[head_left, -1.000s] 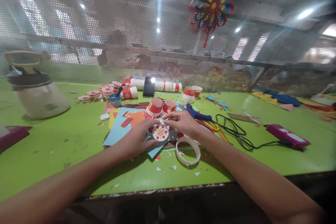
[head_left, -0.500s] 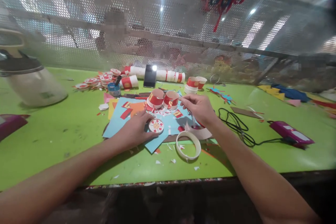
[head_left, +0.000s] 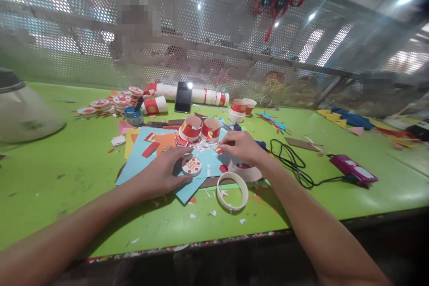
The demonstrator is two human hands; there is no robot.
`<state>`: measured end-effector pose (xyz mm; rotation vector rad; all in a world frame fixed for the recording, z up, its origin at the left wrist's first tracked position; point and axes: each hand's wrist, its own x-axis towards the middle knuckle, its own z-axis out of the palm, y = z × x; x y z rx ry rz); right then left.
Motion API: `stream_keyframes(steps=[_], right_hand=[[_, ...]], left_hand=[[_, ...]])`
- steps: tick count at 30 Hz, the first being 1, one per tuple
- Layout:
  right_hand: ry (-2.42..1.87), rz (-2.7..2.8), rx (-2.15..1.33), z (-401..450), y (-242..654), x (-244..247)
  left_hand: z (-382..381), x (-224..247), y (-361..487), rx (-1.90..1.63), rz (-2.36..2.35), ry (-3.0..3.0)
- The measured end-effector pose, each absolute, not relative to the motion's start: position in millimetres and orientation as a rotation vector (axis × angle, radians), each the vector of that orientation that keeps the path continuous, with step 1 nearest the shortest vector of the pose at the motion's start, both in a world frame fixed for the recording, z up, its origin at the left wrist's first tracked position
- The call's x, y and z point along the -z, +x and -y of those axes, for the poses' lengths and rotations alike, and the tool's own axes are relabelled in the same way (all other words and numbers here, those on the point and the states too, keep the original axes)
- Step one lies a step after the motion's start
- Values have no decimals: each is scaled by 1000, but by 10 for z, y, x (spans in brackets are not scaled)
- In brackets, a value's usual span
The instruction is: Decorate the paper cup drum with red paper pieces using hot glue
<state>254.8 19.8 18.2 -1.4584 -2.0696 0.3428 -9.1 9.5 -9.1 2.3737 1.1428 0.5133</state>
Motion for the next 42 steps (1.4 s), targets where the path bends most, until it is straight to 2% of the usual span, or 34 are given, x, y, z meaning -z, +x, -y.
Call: stream_keyframes(steps=[7,15,23,30,37,42], right_hand=[[-1779,2002,-155,-275,2880,-332],[-2056,1918,-146,-396,3280,-330],[-2089,2226,-230,-356,3343,-296],[-2125,2252,-161,-410,3318,-201],[-2032,2046,-144,-421,3416,-244],[-1844,1659,-147,-493,3630,-245]], left_hand=[[-132,213,-111,-609,-1104,2295],[-208,293,-142,-567,-1107,2368],[-197,278,-115,-619,-1092,2353],[-134,201,-80,-628,-1102,2335],[-121,191,-79,-627,-1078,2285],[-125,172,-81,-609,-1084,2271]])
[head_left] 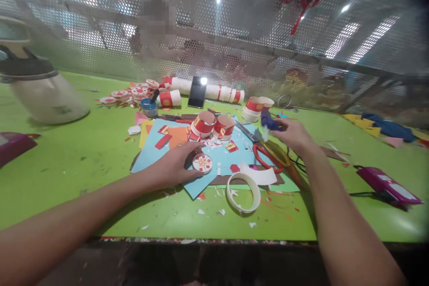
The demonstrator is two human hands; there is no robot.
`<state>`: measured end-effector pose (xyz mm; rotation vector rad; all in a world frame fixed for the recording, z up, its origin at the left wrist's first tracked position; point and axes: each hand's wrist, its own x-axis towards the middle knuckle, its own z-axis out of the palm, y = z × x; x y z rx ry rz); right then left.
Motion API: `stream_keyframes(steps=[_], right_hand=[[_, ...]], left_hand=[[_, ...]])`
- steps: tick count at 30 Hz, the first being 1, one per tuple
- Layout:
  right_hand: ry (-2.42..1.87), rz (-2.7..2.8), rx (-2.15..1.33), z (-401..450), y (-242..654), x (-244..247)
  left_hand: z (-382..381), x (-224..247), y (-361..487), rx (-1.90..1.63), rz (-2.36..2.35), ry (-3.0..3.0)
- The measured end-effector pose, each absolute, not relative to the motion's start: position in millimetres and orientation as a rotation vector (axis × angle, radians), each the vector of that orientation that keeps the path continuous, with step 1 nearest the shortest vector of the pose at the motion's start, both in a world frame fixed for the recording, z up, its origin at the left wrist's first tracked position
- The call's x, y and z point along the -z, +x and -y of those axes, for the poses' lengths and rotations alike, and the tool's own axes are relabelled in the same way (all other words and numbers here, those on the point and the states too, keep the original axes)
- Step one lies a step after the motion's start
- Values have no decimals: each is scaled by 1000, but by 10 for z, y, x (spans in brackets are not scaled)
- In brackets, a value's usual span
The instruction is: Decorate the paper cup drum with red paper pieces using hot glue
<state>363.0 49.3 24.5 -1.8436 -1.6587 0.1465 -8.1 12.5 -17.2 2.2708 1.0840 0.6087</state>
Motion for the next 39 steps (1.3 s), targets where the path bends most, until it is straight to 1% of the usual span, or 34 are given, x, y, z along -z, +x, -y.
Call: stream_keyframes(steps=[4,7,10,12,14,16,23,31,39], right_hand=[[-1637,1358,-145,-449,3675,-362],[-1446,1358,-298,-270,3492,-483],[-1288,1469,-577,-29,3220,-576],[-1203,1741,-939,98,3056,-613],[-1177,2017,-1202,162,2926,-623],[-1186,2105,-1298,165,2829,-601],[-1239,2172,-1244,73,2697,-439],[-1334,2274,-1196,124,2595,-517],[-1344,2287,-1189,116,2556,-478]], left_hand=[[-121,163,-84,-600,-1080,2270],[-116,171,-83,-608,-1082,2265],[-116,182,-75,-623,-1085,2237],[-122,187,-69,-650,-1086,2192],[-129,188,-62,-669,-1066,2150],[-136,187,-58,-677,-1065,2131],[-128,206,-58,-665,-1112,2120],[-97,106,-42,-620,-1110,2135],[-93,78,-25,-587,-1133,2128]])
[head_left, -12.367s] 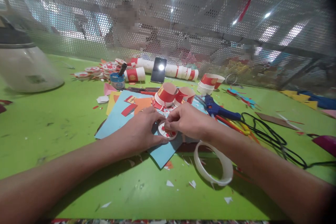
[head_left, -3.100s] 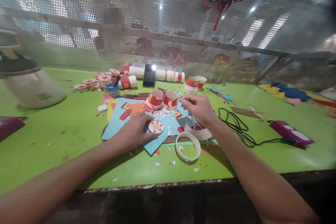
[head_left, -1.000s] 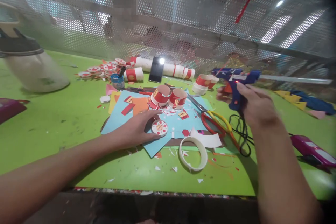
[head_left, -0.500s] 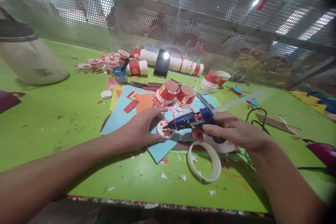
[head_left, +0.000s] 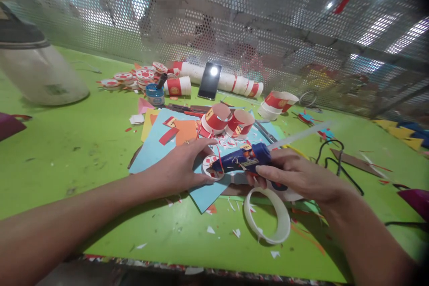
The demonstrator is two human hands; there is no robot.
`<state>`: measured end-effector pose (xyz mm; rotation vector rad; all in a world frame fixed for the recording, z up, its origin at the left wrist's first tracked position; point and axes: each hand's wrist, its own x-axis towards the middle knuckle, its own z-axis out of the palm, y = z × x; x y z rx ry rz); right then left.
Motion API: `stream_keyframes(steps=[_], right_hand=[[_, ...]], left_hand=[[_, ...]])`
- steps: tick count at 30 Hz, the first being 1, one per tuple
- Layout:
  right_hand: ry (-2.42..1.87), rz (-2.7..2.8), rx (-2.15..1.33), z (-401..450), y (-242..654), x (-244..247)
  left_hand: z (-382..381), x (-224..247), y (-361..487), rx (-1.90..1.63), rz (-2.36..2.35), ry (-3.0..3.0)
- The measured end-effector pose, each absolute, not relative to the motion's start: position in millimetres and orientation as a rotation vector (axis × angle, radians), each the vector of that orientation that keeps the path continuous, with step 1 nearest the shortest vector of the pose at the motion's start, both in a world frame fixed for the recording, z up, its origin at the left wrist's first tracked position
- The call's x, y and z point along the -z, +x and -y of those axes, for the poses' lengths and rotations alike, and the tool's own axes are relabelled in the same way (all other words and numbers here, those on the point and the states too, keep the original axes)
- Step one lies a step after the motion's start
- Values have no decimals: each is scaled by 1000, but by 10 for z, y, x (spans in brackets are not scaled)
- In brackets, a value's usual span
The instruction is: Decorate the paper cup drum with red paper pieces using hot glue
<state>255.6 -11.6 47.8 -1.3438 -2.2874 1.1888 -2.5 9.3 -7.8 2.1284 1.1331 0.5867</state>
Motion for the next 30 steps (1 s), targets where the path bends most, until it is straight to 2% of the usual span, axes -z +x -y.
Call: stream_keyframes(steps=[7,15,30], right_hand=[[-1304,2369,-1083,113,2576,-453],[-1312,2237,-1239,114,2565,-417],[-1338,2306,-1131,114,2560,-396]], left_hand=[[-90,111,-42,-598,-1144,2164],[-98,121,-38,-586,-1104,2148],[-104,119,-36,-611,-1088,2214]])
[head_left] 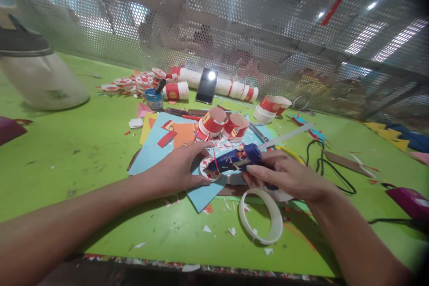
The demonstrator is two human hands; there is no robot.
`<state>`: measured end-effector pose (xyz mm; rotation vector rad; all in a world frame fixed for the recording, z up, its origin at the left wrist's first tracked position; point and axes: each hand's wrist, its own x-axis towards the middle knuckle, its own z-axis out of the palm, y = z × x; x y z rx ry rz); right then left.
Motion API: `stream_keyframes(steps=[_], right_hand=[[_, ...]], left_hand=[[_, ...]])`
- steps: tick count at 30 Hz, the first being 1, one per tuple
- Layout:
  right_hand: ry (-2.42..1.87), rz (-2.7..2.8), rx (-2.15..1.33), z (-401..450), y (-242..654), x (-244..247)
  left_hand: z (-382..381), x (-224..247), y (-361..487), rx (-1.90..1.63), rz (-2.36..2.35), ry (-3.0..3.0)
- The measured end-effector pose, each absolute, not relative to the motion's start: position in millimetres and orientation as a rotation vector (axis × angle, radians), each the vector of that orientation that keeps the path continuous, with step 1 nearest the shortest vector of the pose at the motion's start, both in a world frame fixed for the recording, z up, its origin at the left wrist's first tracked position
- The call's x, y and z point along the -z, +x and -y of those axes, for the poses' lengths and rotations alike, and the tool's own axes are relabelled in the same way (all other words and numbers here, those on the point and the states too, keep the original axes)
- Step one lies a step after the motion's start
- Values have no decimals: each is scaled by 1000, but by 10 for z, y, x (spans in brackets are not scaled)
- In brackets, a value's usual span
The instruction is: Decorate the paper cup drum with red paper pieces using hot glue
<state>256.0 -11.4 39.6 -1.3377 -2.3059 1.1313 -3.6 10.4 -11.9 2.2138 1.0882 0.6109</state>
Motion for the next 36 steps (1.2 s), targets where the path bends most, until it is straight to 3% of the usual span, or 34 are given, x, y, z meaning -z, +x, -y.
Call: stream_keyframes(steps=[36], right_hand=[[-1291,2338,-1082,202,2603,-570]], left_hand=[[-96,119,-38,-617,-1048,2183]])
